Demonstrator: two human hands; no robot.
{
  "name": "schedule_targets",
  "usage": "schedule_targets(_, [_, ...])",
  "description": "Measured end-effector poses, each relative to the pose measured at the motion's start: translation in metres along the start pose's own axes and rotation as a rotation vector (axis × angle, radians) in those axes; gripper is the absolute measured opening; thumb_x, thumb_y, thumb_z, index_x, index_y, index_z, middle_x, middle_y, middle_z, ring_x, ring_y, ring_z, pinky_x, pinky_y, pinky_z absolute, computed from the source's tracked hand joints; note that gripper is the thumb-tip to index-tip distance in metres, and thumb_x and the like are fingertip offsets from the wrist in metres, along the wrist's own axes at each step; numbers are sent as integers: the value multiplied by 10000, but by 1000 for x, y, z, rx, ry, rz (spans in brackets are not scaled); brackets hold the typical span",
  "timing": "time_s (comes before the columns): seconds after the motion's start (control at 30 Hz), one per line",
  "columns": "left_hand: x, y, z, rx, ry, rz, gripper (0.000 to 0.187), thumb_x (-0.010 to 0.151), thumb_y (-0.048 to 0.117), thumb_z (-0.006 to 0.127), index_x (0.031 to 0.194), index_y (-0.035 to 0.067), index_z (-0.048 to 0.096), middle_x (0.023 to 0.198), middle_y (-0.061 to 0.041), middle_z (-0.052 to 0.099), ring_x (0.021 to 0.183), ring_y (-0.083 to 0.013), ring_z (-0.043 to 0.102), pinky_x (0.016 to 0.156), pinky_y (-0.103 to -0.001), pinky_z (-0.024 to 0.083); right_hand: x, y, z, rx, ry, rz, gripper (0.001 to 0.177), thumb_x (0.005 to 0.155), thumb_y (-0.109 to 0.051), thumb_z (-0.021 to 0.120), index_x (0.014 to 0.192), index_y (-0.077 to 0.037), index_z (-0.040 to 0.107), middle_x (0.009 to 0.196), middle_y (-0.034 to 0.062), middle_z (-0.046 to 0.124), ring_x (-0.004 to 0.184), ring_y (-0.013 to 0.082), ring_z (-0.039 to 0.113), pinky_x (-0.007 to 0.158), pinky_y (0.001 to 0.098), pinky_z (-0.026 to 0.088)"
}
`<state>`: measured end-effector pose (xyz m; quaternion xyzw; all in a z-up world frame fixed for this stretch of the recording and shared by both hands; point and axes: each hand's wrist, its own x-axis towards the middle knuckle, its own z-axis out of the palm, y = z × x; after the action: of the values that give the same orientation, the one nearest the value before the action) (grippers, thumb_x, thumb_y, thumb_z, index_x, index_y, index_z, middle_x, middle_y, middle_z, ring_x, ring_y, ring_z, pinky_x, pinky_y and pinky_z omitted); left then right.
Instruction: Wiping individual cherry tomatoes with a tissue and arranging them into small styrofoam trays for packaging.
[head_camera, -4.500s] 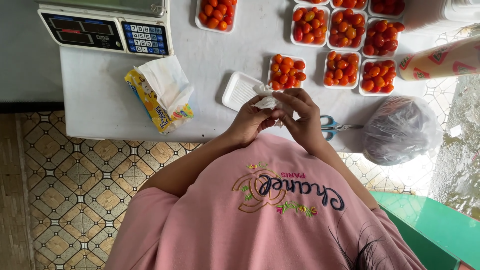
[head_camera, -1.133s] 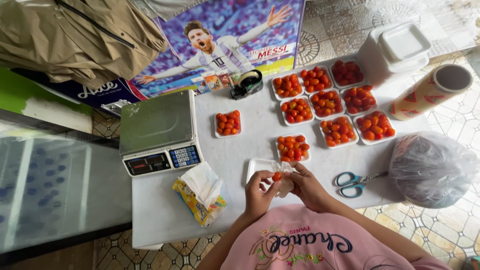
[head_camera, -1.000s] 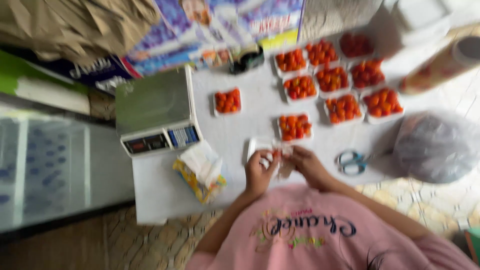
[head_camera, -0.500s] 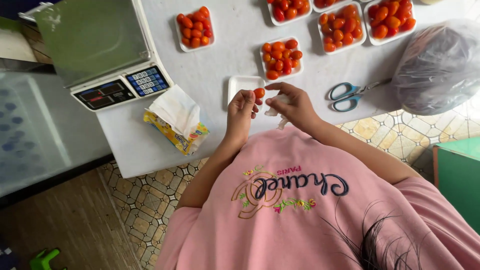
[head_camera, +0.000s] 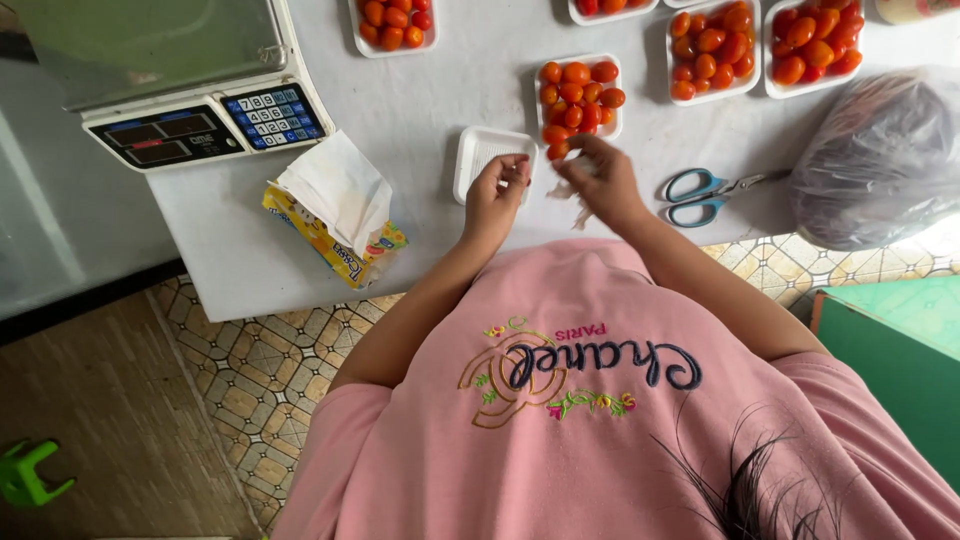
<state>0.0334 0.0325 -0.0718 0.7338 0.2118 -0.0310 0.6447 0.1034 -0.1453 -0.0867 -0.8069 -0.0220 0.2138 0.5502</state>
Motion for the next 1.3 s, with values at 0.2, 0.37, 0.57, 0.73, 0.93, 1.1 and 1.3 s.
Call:
schedule_targets(0.2, [52,10,16,485,-63,23,195,956,412,597,1067,280,689,1017,89,705,928,-104,694,636,-349,536,60,8,-58,-513,28,-131,135,950,-193,731,1081,-170,707,790,15,689,535,161,487,512,345,397])
schedule_targets(0.37, [97,12,54,706,-74,58,194,932,412,614,975,225,644,997,36,705,889,-238,681,550,-476,496,93,12,-53,-804,37,-132,226,869,-155,592,1062,-169,707,801,81,701,599,305,594,432,417,406])
schedule_targets(0.57, [126,-12,75,884,-78,13,370,891,554,638,804,194,632,906,18,669,814,-275,674,546,-477,498,92,9,-55,-818,20,-103,469,850,-165,569,1303,-142,686,725,102,694,615,356,626,455,446,455])
schedule_targets(0.73, [131,1,75,839,-92,-75,242,881,450,671,784,228,669,981,49,685,807,-256,695,581,-463,503,70,21,-80,-362,169,12,236,861,-109,607,1069,-124,718,892,17,706,615,149,510,593,314,438])
schedule_targets(0.93, [131,-13,79,775,-98,-97,173,873,311,584,742,241,672,965,64,693,781,-226,664,532,-425,467,46,36,-68,-203,66,574,469,792,-177,612,1255,-163,682,905,88,679,661,204,634,521,337,533])
schedule_targets(1.1, [131,-33,75,773,-93,90,161,982,310,458,939,192,558,1006,-14,626,688,-306,625,474,-479,398,47,11,-54,39,96,615,510,885,-172,693,1386,-204,604,814,50,577,650,170,570,523,280,512])
schedule_targets(1.3, [113,-11,30,697,16,-22,338,1017,412,335,872,141,478,812,-53,664,709,-335,607,562,-489,397,61,28,-45,43,185,586,378,892,-89,627,1250,-207,644,820,67,674,686,181,703,600,304,588])
